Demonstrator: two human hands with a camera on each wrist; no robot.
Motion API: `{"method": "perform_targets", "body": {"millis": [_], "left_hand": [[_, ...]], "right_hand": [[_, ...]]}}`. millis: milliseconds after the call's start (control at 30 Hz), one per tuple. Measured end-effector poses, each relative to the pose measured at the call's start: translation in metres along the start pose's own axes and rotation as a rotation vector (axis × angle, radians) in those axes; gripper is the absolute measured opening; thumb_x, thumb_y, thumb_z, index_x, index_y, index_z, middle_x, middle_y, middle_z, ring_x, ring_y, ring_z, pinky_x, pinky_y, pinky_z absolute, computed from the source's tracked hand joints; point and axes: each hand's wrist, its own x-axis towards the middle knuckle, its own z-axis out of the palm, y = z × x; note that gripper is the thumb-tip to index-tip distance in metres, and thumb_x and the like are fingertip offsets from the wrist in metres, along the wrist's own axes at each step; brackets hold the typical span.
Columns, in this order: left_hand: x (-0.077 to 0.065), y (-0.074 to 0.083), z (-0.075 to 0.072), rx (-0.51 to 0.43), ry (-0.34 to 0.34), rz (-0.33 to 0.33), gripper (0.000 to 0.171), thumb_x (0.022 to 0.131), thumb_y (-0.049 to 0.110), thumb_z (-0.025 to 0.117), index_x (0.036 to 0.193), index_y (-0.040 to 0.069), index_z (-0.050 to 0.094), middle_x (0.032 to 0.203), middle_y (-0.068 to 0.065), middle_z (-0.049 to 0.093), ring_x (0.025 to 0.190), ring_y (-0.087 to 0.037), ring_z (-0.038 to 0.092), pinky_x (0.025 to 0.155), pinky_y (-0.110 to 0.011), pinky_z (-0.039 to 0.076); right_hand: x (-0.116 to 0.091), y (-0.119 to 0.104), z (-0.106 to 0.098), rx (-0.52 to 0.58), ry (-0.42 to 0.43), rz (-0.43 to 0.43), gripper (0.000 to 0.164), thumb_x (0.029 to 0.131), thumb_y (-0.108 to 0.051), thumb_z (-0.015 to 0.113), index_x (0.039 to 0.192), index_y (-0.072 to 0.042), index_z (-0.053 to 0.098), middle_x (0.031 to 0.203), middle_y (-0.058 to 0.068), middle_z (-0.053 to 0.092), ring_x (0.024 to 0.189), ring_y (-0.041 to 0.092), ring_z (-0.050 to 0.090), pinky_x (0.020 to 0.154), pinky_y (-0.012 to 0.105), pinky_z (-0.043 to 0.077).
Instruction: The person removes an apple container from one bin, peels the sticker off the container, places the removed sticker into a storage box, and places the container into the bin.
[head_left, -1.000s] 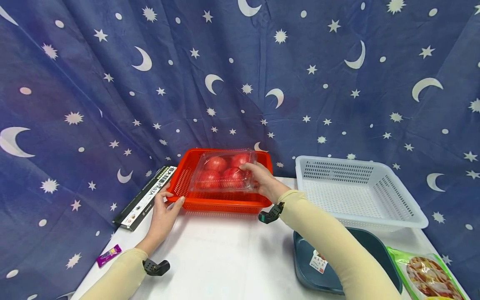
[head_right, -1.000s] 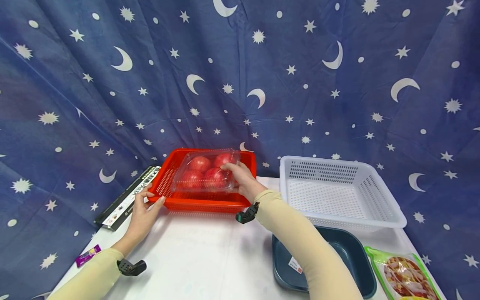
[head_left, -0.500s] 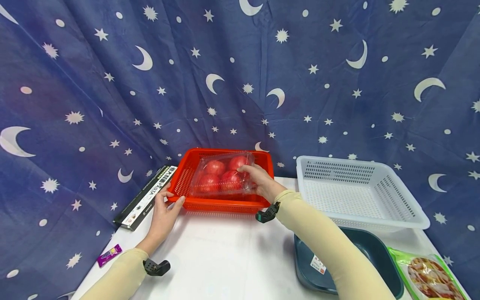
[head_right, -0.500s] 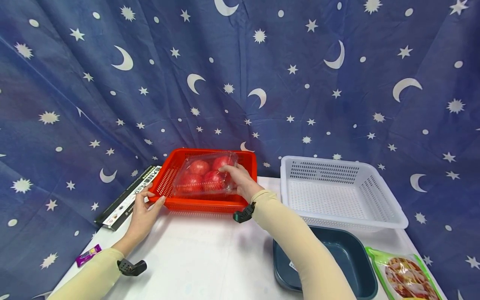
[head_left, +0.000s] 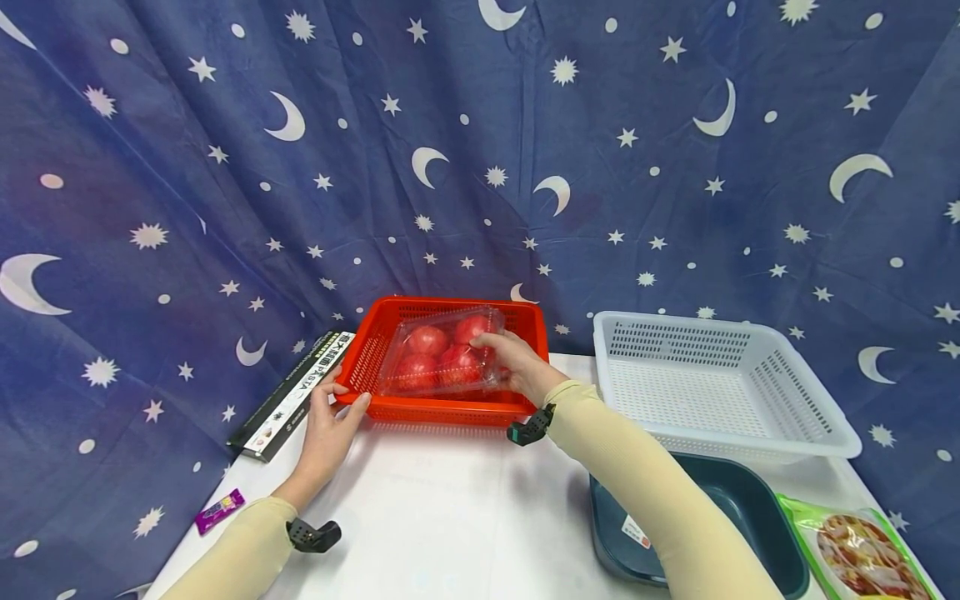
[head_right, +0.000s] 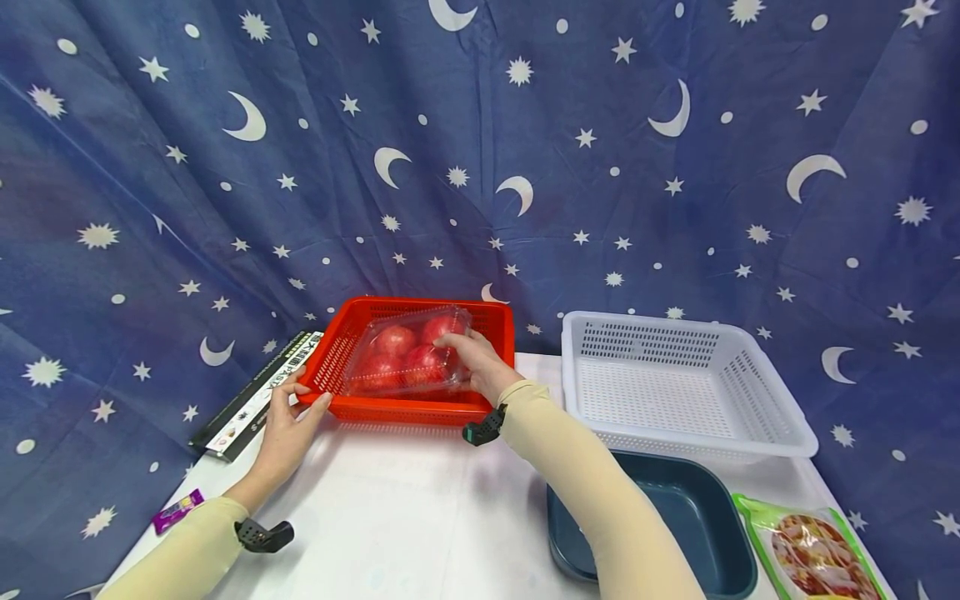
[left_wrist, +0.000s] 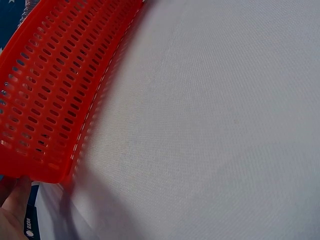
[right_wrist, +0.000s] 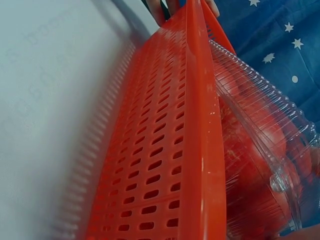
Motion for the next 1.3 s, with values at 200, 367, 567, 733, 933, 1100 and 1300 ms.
{"method": "perform_targets", "body": {"millis": [200,367,567,733,933,1100,1300], "left_hand": [[0.0000,0.0003,-0.0001,-0.012,-0.003,0.017,0.042,0.098,0.011,0.071,0.119,-0.005,0.038,0.164,-0.012,0.025,0.132,-0.044,0.049,0.095,-0.017,0.047],[0.0002,0.0010,-0.0004,-0.001,-0.007,0.018,0.042,0.098,0.013,0.070,0.119,-0.005,0.038,0.165,-0.012,0.025,0.131,-0.045,0.050,0.096,-0.017,0.047],[0.0001,0.0004,-0.0001,0.003,-0.008,0.019,0.042,0.099,0.012,0.070,0.120,-0.006,0.038,0.165,-0.013,0.024,0.131,-0.046,0.050,0.096,-0.016,0.047],[0.0003,0.0005,0.0002,-0.004,-0.009,0.013,0.042,0.099,0.011,0.070,0.121,-0.004,0.038,0.165,-0.013,0.024,0.131,-0.046,0.049,0.095,-0.016,0.047],[0.0002,0.0004,0.0000,-0.008,-0.007,0.015,0.041,0.098,0.011,0.070,0.120,-0.004,0.039,0.165,-0.013,0.024,0.131,-0.047,0.049,0.095,-0.016,0.047],[0.0004,-0.0013,-0.0004,-0.004,-0.008,0.014,0.041,0.098,0.011,0.071,0.120,-0.004,0.039,0.165,-0.014,0.024,0.131,-0.045,0.050,0.095,-0.016,0.047],[0.0003,-0.0017,-0.0012,0.014,-0.006,0.012,0.041,0.098,0.013,0.070,0.120,-0.003,0.038,0.165,-0.014,0.024,0.131,-0.046,0.050,0.096,-0.016,0.047]], "right_hand": [[0.0018,0.0009,-0.0009,-0.013,-0.004,0.009,0.076,0.089,-0.030,0.075,0.152,-0.014,0.036,0.142,0.016,0.050,0.125,0.038,0.050,0.098,0.052,0.053],[0.0025,0.0012,-0.0028,-0.024,0.014,0.026,0.075,0.087,-0.030,0.078,0.148,-0.013,0.038,0.140,0.015,0.050,0.125,0.037,0.049,0.097,0.051,0.053],[0.0031,0.0016,-0.0034,-0.013,0.033,0.037,0.072,0.089,-0.028,0.077,0.147,-0.011,0.039,0.140,0.015,0.050,0.127,0.037,0.049,0.100,0.053,0.051],[0.0037,0.0031,-0.0042,-0.015,0.039,0.027,0.071,0.092,-0.026,0.076,0.149,-0.011,0.037,0.141,0.016,0.051,0.127,0.037,0.050,0.101,0.053,0.051],[0.0054,0.0050,-0.0049,-0.020,0.053,0.034,0.073,0.094,-0.027,0.075,0.152,-0.010,0.035,0.141,0.016,0.050,0.128,0.037,0.049,0.101,0.053,0.051],[0.0047,0.0048,-0.0051,-0.028,0.058,0.055,0.071,0.093,-0.027,0.076,0.150,-0.009,0.037,0.140,0.017,0.050,0.128,0.037,0.049,0.101,0.054,0.050],[0.0050,0.0042,-0.0049,-0.084,0.062,0.073,0.065,0.093,-0.027,0.075,0.144,-0.003,0.043,0.138,0.018,0.052,0.125,0.038,0.051,0.101,0.058,0.049]]}}
